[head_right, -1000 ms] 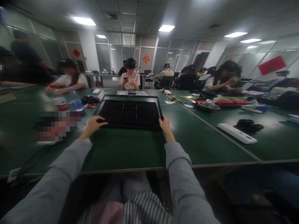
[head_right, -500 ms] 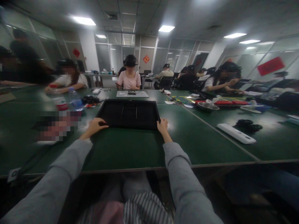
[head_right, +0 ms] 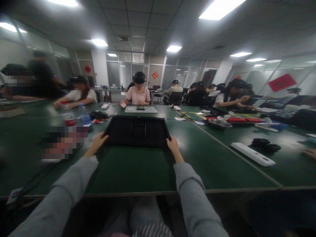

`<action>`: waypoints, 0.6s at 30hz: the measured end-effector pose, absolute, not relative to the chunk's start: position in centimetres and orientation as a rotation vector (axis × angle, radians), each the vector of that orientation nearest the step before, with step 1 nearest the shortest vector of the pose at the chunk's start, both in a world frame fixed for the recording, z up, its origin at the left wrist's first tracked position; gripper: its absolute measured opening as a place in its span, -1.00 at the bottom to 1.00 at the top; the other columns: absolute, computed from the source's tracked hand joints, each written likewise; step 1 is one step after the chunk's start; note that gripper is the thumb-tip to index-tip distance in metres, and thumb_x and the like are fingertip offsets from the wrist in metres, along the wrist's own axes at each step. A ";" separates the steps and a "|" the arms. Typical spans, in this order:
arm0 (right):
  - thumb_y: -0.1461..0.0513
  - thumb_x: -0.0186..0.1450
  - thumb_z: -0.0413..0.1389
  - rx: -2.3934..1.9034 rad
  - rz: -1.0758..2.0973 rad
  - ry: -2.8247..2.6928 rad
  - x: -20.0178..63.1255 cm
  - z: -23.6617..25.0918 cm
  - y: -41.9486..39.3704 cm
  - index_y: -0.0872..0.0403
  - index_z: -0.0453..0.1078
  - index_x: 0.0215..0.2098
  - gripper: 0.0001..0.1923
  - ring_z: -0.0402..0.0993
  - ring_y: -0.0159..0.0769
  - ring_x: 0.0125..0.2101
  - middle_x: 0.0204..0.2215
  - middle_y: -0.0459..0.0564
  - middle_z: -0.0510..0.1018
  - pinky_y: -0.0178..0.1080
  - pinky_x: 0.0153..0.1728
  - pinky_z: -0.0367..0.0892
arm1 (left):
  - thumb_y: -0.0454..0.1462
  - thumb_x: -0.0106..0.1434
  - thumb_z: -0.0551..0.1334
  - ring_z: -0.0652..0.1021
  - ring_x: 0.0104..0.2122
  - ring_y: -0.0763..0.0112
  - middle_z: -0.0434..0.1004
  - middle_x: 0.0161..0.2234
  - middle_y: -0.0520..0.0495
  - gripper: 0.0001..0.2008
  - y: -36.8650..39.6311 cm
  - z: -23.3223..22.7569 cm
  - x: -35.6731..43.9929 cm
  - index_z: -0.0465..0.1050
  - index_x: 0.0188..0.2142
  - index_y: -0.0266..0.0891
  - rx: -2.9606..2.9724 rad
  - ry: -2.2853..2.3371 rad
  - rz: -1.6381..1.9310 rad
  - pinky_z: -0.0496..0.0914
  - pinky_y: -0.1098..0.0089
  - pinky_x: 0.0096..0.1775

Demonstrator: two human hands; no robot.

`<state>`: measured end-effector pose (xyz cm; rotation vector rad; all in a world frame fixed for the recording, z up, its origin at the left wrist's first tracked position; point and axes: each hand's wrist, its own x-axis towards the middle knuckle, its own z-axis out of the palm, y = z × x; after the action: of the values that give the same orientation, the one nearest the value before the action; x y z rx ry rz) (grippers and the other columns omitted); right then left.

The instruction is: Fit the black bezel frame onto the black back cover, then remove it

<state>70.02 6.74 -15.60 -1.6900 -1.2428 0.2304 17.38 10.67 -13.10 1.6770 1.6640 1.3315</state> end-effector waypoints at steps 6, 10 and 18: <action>0.27 0.19 0.07 -1.649 0.237 -1.253 70.1 -15.9 6.9 0.05 0.58 0.06 -0.52 0.57 0.00 0.11 0.01 0.12 0.67 0.16 0.25 0.37 | -0.11 0.27 0.36 0.64 0.07 -0.03 0.70 0.01 -0.30 -0.60 10.5 -12.9 16.9 0.65 0.03 -0.25 1.694 1.787 1.260 0.47 0.08 0.13; 0.25 0.22 0.06 -1.660 0.255 -1.267 70.3 -16.4 7.3 0.08 0.56 0.09 -0.51 0.58 0.01 0.08 0.02 0.16 0.67 0.17 0.23 0.38 | -0.14 0.38 0.22 0.63 0.09 -0.04 0.67 0.05 -0.37 -0.62 10.7 -13.3 16.4 0.65 0.02 -0.31 1.736 1.951 1.168 0.44 0.13 0.12; 0.21 0.25 0.12 -1.732 0.282 -1.238 70.6 -16.6 7.6 0.13 0.53 0.15 -0.49 0.62 0.01 -0.01 -0.10 0.16 0.68 0.15 0.15 0.44 | -0.02 0.37 0.22 0.65 0.04 -0.04 0.67 0.02 -0.43 -0.49 11.7 -13.8 15.3 0.60 0.08 -0.38 1.679 1.977 1.149 0.45 0.17 0.05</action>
<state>70.63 7.58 -16.64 -1.7315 -1.2379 0.2821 15.35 11.73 -13.79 1.6788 1.9771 1.1495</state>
